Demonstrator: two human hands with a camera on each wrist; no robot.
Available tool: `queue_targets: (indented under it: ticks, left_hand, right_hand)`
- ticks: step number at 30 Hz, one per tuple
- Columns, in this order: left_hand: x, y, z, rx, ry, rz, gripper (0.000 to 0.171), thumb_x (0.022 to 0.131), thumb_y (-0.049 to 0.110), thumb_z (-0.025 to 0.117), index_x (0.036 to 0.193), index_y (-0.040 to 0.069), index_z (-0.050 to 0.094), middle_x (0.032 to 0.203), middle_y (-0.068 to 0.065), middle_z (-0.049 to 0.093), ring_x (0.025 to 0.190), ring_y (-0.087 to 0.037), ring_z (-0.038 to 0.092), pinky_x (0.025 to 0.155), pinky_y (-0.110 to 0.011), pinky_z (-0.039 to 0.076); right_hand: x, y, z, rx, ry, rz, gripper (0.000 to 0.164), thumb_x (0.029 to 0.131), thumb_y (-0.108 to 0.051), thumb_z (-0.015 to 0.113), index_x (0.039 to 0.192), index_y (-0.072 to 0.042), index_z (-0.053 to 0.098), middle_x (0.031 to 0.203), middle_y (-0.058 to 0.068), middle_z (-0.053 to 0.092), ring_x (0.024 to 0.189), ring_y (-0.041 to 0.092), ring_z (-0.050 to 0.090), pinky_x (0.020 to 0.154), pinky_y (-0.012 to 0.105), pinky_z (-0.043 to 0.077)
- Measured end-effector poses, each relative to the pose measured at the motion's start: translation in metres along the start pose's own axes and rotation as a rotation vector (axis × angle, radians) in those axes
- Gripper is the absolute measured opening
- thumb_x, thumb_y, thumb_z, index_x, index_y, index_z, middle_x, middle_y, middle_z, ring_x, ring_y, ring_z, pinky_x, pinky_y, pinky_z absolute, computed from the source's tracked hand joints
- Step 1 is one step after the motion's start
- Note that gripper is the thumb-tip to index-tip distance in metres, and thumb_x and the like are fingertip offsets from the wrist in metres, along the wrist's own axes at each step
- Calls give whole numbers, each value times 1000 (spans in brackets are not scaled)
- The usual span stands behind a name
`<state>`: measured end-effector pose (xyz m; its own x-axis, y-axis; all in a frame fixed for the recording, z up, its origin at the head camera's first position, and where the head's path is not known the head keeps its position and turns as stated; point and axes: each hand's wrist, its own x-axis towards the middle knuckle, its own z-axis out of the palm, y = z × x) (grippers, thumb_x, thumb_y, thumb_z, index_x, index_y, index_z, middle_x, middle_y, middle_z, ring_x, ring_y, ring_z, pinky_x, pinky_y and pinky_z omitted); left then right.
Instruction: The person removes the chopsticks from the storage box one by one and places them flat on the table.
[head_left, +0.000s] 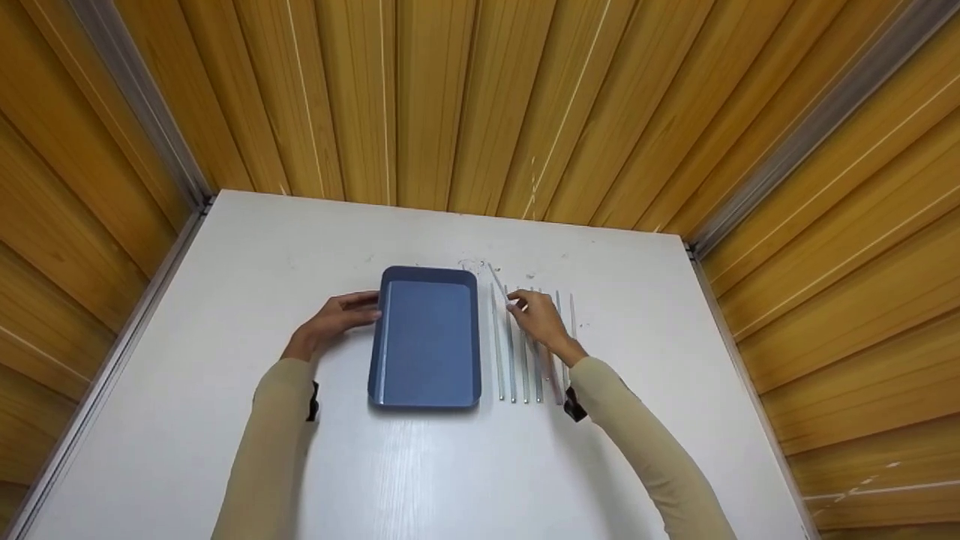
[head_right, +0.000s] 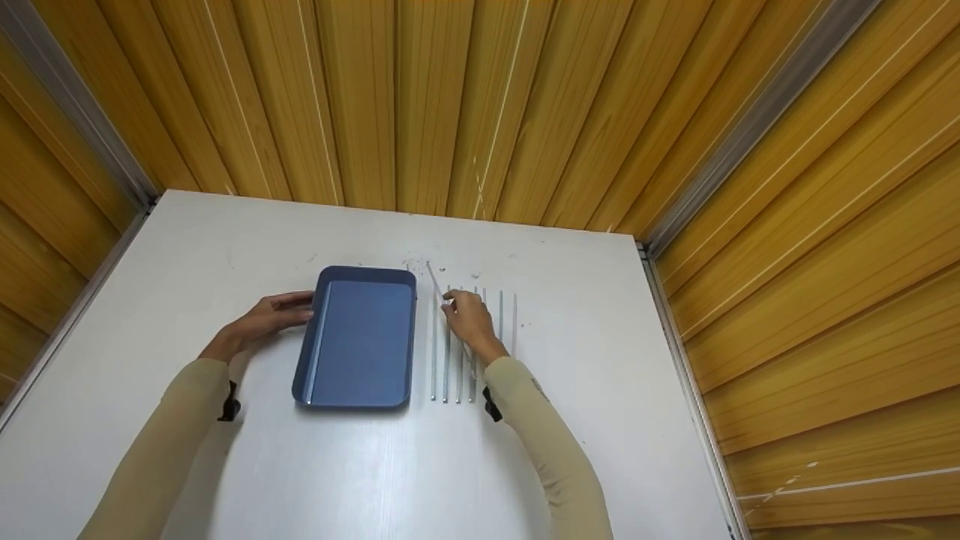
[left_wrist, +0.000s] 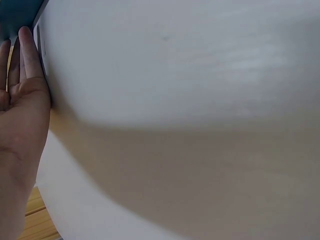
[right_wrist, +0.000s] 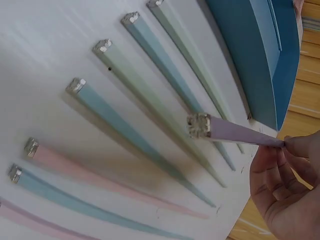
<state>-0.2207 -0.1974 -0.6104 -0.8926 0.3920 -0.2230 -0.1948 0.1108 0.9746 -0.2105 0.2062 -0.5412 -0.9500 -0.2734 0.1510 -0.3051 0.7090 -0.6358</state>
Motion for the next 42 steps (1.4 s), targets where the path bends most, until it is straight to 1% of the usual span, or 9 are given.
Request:
queue_targets:
  ticks: [7, 11, 14, 18, 24, 31, 33, 37, 42]
  left_hand:
    - [1, -1, 0, 0, 14, -58, 65, 96, 19, 74, 153, 6, 46, 159, -18, 45, 148, -33, 42, 113, -31, 46]
    - [-1, -1, -2, 5, 20, -51, 65, 95, 20, 75, 152, 7, 48, 158, -16, 46, 148, -32, 43, 111, -28, 47]
    - [-3, -1, -2, 8, 30, -51, 64, 94, 21, 75, 151, 7, 49, 158, -15, 48, 148, -31, 43, 110, -27, 47]
    - [-3, -2, -2, 0, 41, -55, 64, 94, 21, 76, 151, 7, 50, 157, -16, 49, 148, -31, 43, 109, -26, 47]
    - [-3, -3, -2, -8, 46, -54, 64, 94, 21, 76, 151, 7, 50, 157, -15, 49, 147, -30, 44, 110, -27, 47]
    - [-1, -4, -2, 4, 47, -53, 64, 94, 23, 76, 151, 8, 50, 157, -15, 48, 148, -30, 42, 115, -32, 44]
    - [0, -3, -1, 5, 44, -51, 65, 94, 22, 75, 152, 7, 49, 157, -15, 48, 148, -31, 42, 116, -35, 44]
    - [1, -3, 0, 14, 40, -47, 66, 95, 22, 75, 152, 7, 48, 158, -17, 47, 148, -32, 43, 117, -38, 43]
    - [3, -3, 1, 28, 45, -52, 66, 94, 23, 76, 152, 7, 48, 158, -16, 47, 148, -32, 43, 117, -38, 44]
  right_hand:
    - [-14, 25, -20, -3, 32, 140, 24, 97, -3, 65, 116, 10, 70, 96, 25, 74, 80, 34, 71, 70, 43, 59]
    - [-22, 39, -30, -9, 52, 169, 24, 97, -2, 65, 116, 12, 70, 95, 26, 73, 74, 30, 71, 61, 33, 57]
    - [-28, 50, -38, -7, 70, 190, 25, 96, -1, 65, 116, 13, 69, 93, 27, 73, 67, 24, 68, 55, 24, 51]
    - [-34, 64, -47, 5, 85, 229, 25, 96, 0, 64, 115, 14, 68, 91, 28, 72, 63, 18, 66, 48, 17, 47]
    - [-44, 81, -55, 57, 97, 300, 26, 95, 0, 64, 116, 16, 67, 90, 28, 70, 66, 22, 68, 46, 21, 55]
    - [-54, 97, -55, 21, 109, 367, 27, 95, -4, 64, 116, 13, 68, 89, 25, 71, 56, 9, 60, 46, 21, 54]
    - [-57, 100, -55, -23, 118, 363, 27, 95, -4, 64, 114, 13, 69, 88, 26, 72, 57, 11, 62, 49, 21, 54]
    - [-61, 104, -56, -85, 130, 366, 26, 94, -4, 65, 113, 13, 70, 89, 26, 73, 65, 22, 67, 53, 21, 53]
    - [-65, 108, -55, -84, 119, 401, 26, 94, -4, 63, 113, 12, 70, 89, 25, 72, 68, 25, 67, 51, 20, 51]
